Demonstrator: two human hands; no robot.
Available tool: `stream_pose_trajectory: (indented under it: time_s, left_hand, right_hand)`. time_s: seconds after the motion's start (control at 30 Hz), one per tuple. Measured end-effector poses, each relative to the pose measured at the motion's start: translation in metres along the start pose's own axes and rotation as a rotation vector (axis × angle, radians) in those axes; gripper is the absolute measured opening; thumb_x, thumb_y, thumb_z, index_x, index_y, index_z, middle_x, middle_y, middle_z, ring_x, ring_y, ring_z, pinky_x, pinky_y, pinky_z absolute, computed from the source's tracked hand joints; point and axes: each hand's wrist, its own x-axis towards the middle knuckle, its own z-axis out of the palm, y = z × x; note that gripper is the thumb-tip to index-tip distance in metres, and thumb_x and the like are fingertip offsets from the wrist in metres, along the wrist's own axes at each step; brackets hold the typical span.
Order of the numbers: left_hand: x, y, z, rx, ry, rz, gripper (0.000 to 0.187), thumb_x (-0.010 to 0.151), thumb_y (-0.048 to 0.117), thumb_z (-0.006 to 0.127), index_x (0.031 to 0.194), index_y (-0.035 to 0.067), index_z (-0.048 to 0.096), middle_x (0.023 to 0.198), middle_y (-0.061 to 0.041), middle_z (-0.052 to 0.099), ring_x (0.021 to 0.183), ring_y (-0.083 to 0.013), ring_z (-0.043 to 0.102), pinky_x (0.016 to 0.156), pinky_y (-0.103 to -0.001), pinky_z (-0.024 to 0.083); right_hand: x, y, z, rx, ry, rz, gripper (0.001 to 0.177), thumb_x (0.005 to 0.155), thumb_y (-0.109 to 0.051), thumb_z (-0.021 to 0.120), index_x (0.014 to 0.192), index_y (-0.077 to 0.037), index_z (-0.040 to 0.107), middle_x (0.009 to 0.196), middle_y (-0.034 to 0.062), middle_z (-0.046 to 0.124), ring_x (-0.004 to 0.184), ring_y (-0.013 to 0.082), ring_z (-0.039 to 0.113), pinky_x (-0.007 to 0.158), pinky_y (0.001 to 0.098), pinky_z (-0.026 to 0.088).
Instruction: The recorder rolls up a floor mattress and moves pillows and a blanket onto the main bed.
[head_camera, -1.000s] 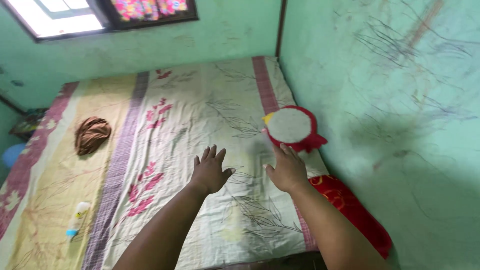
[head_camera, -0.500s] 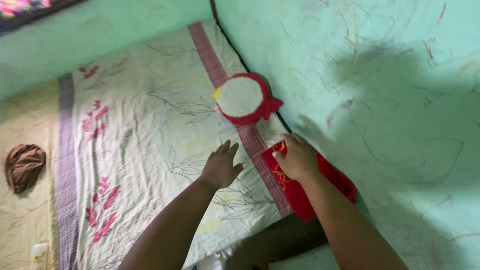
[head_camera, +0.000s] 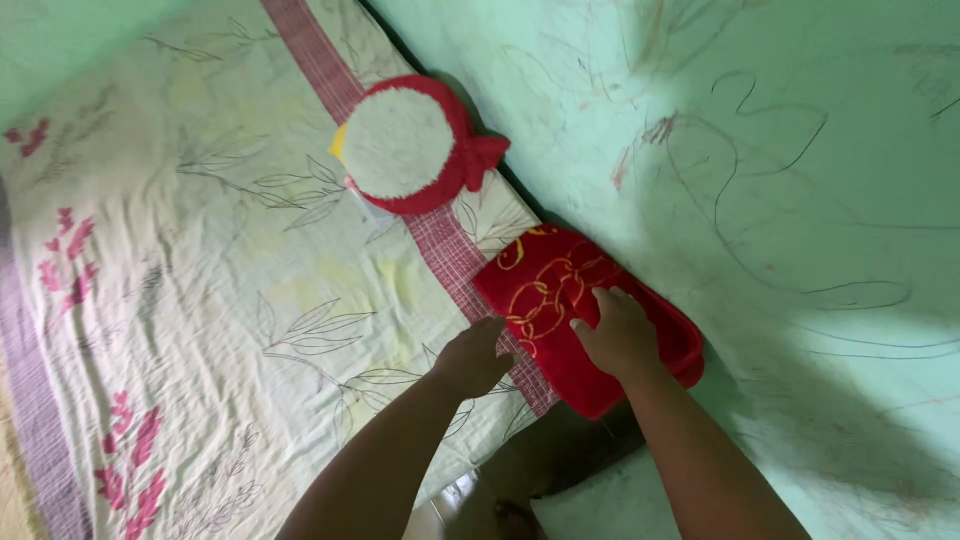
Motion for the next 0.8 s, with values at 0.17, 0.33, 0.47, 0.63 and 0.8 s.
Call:
stream_pose_trajectory:
  time_s: [0.17, 0.33, 0.47, 0.63, 0.8]
  left_hand:
    - [0.03, 0.007, 0.032, -0.003, -0.238, -0.125, 0.075, 0.096, 0.036, 0.06, 0.16, 0.013, 0.028, 0.164, -0.015, 0.035, 0.145, -0.0343, 0.044, 0.117, -0.046, 0.041]
    - [0.059, 0.0, 0.081, 0.227, -0.314, -0.032, 0.075, 0.098, 0.032, 0.064, 0.159, 0.012, 0.026, 0.168, -0.016, 0.019, 0.153, -0.0351, 0.026, 0.121, -0.049, 0.031]
    - [0.075, -0.005, 0.11, 0.489, -0.343, 0.013, 0.084, 0.093, 0.01, 0.062, 0.163, 0.017, 0.017, 0.171, -0.016, 0.006, 0.154, -0.0359, 0.018, 0.122, -0.053, 0.023]
    - [0.086, -0.033, 0.143, 0.407, -0.284, 0.018, 0.086, 0.092, 0.004, 0.059, 0.164, 0.02, 0.017, 0.172, -0.012, 0.006, 0.155, -0.0329, 0.02, 0.123, -0.048, 0.026]
    - [0.081, -0.012, 0.119, 0.378, -0.38, -0.049, 0.094, 0.089, 0.001, 0.063, 0.166, 0.021, 0.012, 0.173, -0.01, -0.003, 0.157, -0.0308, 0.014, 0.123, -0.046, 0.025]
  right_hand:
    - [0.015, 0.034, 0.062, -0.009, -0.121, 0.12, 0.079, 0.086, -0.043, 0.076, 0.15, -0.009, 0.046, 0.157, 0.0202, 0.043, 0.144, 0.0376, 0.042, 0.119, 0.0475, 0.036]
    - [0.001, 0.019, 0.067, -0.129, -0.071, 0.237, 0.088, 0.08, -0.042, 0.081, 0.153, -0.015, 0.039, 0.161, 0.0161, 0.033, 0.145, 0.0376, 0.036, 0.114, 0.0564, 0.034]
    - [0.003, 0.03, 0.077, -0.306, 0.043, 0.247, 0.101, 0.074, -0.041, 0.083, 0.158, -0.017, 0.031, 0.164, 0.0165, 0.03, 0.143, 0.0378, 0.034, 0.106, 0.0648, 0.031]
    - [0.021, 0.06, 0.089, -0.365, 0.018, 0.302, 0.084, 0.082, -0.039, 0.079, 0.151, -0.013, 0.04, 0.15, 0.0161, 0.046, 0.134, 0.0368, 0.045, 0.103, 0.0638, 0.035]
    - [0.028, 0.056, 0.086, -0.435, -0.047, 0.303, 0.05, 0.091, -0.037, 0.074, 0.129, -0.011, 0.056, 0.129, 0.014, 0.063, 0.12, 0.0372, 0.06, 0.1, 0.0615, 0.041]
